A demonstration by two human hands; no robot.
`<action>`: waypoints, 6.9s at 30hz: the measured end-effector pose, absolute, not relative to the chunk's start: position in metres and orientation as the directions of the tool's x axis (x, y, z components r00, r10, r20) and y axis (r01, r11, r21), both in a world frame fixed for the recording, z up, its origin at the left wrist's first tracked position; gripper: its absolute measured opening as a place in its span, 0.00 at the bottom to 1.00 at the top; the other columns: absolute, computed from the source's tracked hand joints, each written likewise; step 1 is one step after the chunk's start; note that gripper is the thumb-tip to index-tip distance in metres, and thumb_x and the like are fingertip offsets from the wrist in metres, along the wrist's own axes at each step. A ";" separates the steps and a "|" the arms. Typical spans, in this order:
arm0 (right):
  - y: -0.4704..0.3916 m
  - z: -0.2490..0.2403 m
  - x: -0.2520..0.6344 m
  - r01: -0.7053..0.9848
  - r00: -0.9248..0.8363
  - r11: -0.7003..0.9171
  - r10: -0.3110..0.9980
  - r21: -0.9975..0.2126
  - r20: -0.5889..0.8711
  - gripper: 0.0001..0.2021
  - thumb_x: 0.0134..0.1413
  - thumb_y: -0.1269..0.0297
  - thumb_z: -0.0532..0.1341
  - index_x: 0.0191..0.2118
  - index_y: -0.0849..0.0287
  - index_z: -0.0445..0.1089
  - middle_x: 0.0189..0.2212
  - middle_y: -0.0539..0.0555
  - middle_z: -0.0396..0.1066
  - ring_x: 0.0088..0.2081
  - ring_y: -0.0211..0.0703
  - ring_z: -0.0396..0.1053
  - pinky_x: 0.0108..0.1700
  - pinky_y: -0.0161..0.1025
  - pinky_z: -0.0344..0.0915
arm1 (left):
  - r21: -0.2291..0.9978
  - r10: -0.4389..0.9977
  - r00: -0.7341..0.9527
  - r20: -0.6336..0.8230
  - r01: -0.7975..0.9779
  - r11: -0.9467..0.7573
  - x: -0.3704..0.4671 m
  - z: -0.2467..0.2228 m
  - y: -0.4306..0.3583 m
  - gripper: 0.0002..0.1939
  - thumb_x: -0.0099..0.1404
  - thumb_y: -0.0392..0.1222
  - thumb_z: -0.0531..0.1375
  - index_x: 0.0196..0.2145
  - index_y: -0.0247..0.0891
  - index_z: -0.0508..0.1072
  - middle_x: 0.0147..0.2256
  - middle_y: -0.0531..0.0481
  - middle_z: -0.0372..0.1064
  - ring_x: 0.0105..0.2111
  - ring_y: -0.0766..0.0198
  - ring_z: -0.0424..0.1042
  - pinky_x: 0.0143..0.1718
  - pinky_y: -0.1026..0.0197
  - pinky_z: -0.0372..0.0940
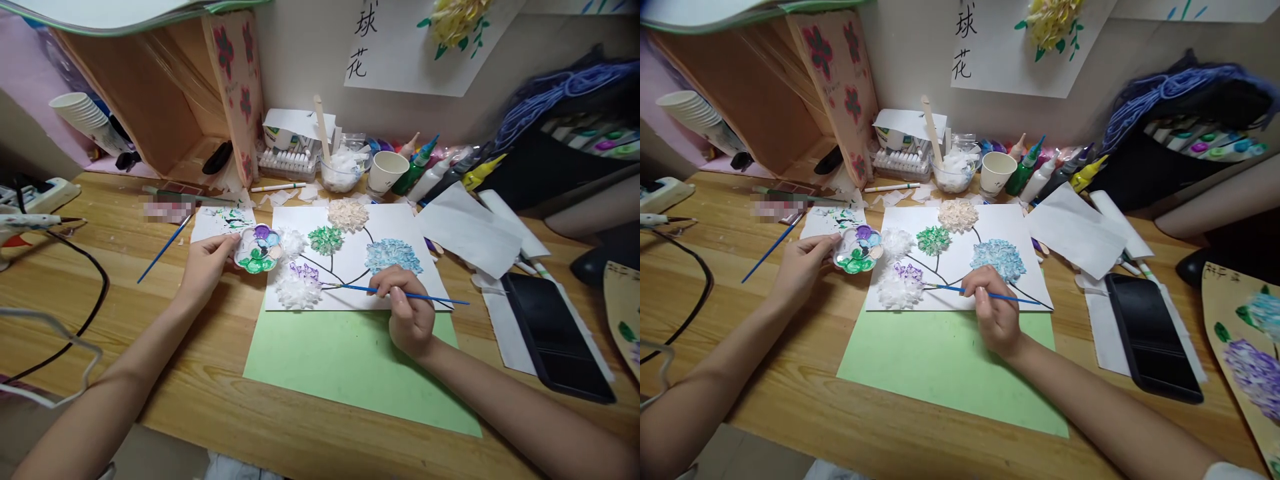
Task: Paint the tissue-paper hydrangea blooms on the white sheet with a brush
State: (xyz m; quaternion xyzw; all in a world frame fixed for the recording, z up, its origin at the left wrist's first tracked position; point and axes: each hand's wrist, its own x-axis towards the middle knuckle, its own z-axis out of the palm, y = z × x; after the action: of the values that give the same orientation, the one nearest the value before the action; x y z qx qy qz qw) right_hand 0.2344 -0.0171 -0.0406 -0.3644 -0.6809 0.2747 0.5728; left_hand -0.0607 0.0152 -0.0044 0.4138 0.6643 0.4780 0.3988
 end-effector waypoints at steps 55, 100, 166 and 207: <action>-0.017 -0.041 0.235 0.207 -0.212 0.584 0.810 -0.785 0.547 0.10 0.62 0.70 0.48 0.35 0.56 0.65 0.30 0.52 0.67 0.35 0.43 0.65 0.38 0.43 0.59 | 0.973 0.947 -0.311 -0.079 0.184 0.142 -0.065 -0.011 0.018 0.14 0.52 0.46 0.62 0.15 0.37 0.67 0.14 0.57 0.57 0.15 0.69 0.61 0.19 0.68 0.62; -0.018 -0.035 0.235 0.267 -0.368 0.670 0.735 -0.693 0.569 0.13 0.61 0.70 0.50 0.46 0.53 0.67 0.40 0.55 0.73 0.45 0.47 0.70 0.44 0.46 0.64 | 0.977 0.976 -0.183 -0.116 0.156 0.145 -0.053 -0.003 0.008 0.15 0.54 0.49 0.62 0.17 0.36 0.71 0.17 0.54 0.64 0.18 0.66 0.64 0.22 0.65 0.64; -0.017 -0.039 0.235 0.187 -0.208 0.608 0.792 -0.772 0.574 0.11 0.62 0.68 0.48 0.36 0.55 0.67 0.31 0.53 0.71 0.34 0.44 0.68 0.40 0.45 0.58 | 0.968 0.972 -0.233 -0.026 0.235 0.082 -0.060 -0.004 0.012 0.14 0.55 0.46 0.60 0.16 0.37 0.69 0.17 0.55 0.63 0.20 0.67 0.64 0.23 0.67 0.63; -0.018 -0.039 0.235 0.190 -0.258 0.631 0.771 -0.752 0.582 0.08 0.59 0.69 0.50 0.33 0.56 0.65 0.28 0.52 0.68 0.31 0.44 0.65 0.37 0.43 0.56 | 0.973 0.957 -0.271 -0.101 0.175 0.152 -0.058 0.007 0.009 0.14 0.54 0.46 0.61 0.17 0.36 0.70 0.16 0.55 0.64 0.19 0.67 0.66 0.23 0.67 0.63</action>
State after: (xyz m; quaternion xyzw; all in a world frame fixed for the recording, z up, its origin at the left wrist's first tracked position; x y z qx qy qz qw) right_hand 0.2354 -0.0175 -0.0390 -0.3243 -0.7414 0.2818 0.5156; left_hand -0.0578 0.0088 0.0072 0.4432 0.6388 0.4768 0.4100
